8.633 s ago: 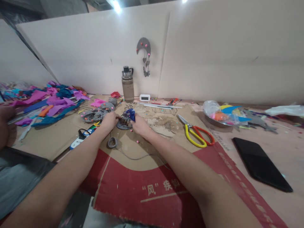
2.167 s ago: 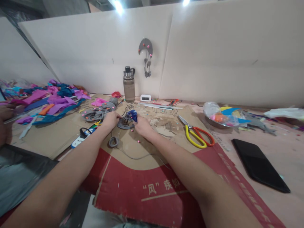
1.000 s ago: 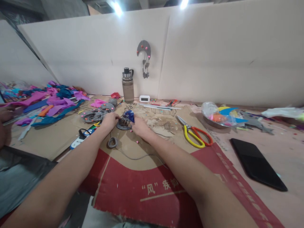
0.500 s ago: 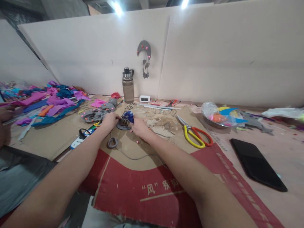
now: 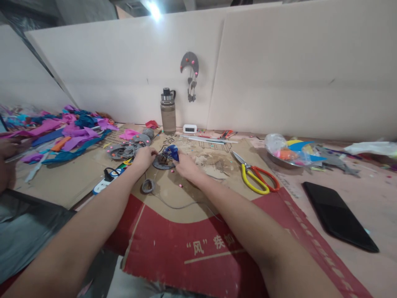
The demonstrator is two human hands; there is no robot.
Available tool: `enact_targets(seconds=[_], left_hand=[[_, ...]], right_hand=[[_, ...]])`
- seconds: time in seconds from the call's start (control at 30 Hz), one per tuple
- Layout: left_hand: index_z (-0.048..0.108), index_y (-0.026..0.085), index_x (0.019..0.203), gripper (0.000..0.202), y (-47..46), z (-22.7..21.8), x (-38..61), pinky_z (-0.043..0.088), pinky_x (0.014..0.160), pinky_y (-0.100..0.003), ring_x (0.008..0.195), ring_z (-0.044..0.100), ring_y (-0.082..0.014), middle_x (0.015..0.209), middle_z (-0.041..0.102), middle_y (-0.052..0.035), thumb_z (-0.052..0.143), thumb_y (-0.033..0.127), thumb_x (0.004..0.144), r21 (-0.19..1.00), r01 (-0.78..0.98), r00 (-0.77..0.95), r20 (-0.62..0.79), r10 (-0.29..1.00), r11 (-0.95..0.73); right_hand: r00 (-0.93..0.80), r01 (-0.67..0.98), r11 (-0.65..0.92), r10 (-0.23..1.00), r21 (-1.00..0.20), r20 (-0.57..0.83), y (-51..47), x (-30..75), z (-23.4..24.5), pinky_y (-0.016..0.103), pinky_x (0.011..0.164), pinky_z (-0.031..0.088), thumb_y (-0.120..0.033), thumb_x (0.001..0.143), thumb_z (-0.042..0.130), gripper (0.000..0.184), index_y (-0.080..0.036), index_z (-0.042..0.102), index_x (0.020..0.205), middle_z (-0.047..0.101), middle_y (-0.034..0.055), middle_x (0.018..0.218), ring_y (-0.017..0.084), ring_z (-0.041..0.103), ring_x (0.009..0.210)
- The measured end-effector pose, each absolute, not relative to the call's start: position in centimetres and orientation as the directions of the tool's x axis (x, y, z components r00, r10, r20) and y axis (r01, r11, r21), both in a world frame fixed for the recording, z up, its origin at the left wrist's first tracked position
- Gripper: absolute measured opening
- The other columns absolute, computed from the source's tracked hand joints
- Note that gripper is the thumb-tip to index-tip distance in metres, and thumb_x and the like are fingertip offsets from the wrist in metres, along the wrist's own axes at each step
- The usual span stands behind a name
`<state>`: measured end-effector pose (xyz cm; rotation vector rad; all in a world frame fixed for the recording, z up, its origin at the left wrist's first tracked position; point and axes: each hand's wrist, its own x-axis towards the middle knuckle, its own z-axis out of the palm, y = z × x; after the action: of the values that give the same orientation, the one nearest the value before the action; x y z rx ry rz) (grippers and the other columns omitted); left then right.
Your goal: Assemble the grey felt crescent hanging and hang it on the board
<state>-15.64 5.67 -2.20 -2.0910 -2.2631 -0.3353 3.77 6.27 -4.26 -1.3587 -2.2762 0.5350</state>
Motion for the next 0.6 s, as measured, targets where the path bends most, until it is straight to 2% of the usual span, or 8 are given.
enact_targets(seconds=[0.17, 0.43, 0.6], left_hand=[[0.074, 0.022, 0.099, 0.033, 5.55, -2.06, -15.51, 0.046, 0.084, -0.023, 0.099, 0.065, -0.0186, 0.102, 0.073, -0.0052, 0.049, 0.014, 0.077, 0.106, 0.991, -0.097, 0.167, 0.981, 0.080], [0.073, 0.025, 0.104, 0.037, 5.94, -2.37, -15.81, 0.045, 0.089, -0.022, 0.106, 0.062, -0.0177, 0.110, 0.071, -0.0031, 0.048, 0.015, 0.078, 0.089, 0.994, -0.079, 0.133, 0.988, 0.068], [0.073, 0.024, 0.105, 0.038, 6.14, -2.61, -16.01, 0.044, 0.090, -0.022, 0.106, 0.062, -0.0171, 0.111, 0.070, -0.0040, 0.046, 0.013, 0.080, 0.059, 0.997, -0.049, 0.137, 0.989, 0.041]], right_hand=[[-0.425, 0.732, 0.451, 0.888, -0.511, 0.174, 6.43, 3.53, -4.50, 0.037, 0.087, 0.041, -0.027, 0.086, 0.046, 0.029, -0.017, 0.053, 0.112, 0.068, 0.0133, 0.103, 0.027, 0.062, 0.099], [-0.408, 0.734, 0.429, 0.898, -0.526, 0.164, 6.82, 2.77, -4.72, 0.036, 0.086, 0.042, -0.026, 0.086, 0.047, 0.026, -0.016, 0.054, 0.109, 0.068, 0.0120, 0.102, 0.025, 0.062, 0.095], [-0.389, 0.699, 0.411, 0.905, -0.585, 0.172, 7.23, 2.98, -4.84, 0.034, 0.086, 0.043, -0.027, 0.085, 0.050, 0.029, -0.018, 0.055, 0.112, 0.068, 0.0099, 0.102, 0.024, 0.062, 0.095]])
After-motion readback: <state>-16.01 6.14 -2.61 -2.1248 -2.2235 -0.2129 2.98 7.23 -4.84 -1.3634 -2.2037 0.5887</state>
